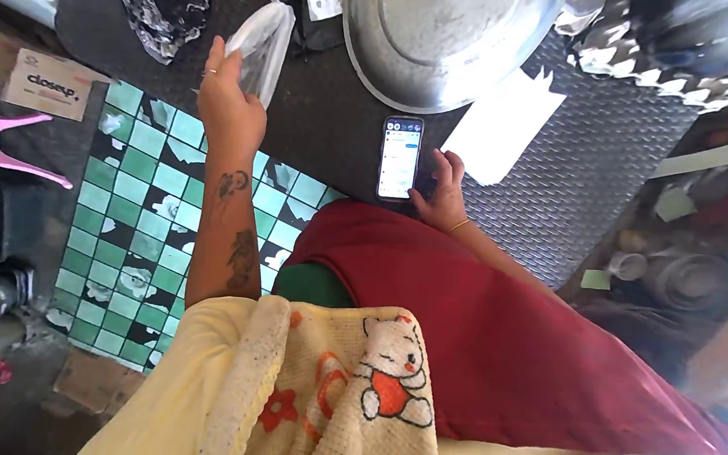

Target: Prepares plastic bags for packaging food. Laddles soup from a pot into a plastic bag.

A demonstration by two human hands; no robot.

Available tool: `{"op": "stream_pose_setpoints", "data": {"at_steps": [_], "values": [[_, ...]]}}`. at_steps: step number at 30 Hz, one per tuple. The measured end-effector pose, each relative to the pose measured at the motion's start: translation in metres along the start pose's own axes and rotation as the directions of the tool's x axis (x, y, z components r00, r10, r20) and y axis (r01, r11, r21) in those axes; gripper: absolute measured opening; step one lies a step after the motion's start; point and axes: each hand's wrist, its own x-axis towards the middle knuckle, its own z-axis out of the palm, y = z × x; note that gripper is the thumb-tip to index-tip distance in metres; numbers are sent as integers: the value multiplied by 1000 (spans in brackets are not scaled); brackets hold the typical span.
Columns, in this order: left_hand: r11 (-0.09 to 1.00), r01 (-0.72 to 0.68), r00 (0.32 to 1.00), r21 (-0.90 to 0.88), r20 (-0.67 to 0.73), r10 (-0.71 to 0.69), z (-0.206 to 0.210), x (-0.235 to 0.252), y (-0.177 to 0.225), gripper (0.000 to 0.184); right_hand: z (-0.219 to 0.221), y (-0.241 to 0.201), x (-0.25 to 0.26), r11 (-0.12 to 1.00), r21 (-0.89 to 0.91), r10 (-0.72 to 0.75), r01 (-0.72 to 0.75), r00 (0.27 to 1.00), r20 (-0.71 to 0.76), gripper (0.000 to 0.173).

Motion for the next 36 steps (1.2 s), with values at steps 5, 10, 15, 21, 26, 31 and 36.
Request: {"op": "stream_pose_setpoints", "data": {"at_steps": [5, 10, 15, 21, 26, 31, 36], "values": [[1000, -24, 1000, -11, 7, 24, 4, 4, 5, 57, -6, -2, -6, 998, 21, 50, -52, 997, 55, 69], [999, -31, 999, -25, 10, 32, 9, 7, 11, 57, -6, -6, -10, 999, -4, 48, -48, 995, 89, 56], [999, -36, 999, -7, 28, 37, 10, 11, 13, 58, -1, -4, -16, 1000, 1, -26, 26, 998, 58, 46], [999, -24, 1000, -26, -2, 24, 8, 11, 10, 59, -1, -2, -15, 1000, -7, -30, 30, 998, 61, 39], [999, -21, 1000, -30, -20, 21, 7, 8, 3, 59, 0, -3, -14, 995, 8, -100, 100, 994, 48, 31], [1000, 3, 1000, -25, -27, -4, 3, 4, 1, 59, 1, -1, -14, 992, 15, -122, 121, 991, 58, 31], [1000, -7, 999, -29, -37, 6, 1, 1, -1, 58, -2, -4, -14, 995, 7, -95, 95, 993, 71, 32]]}}
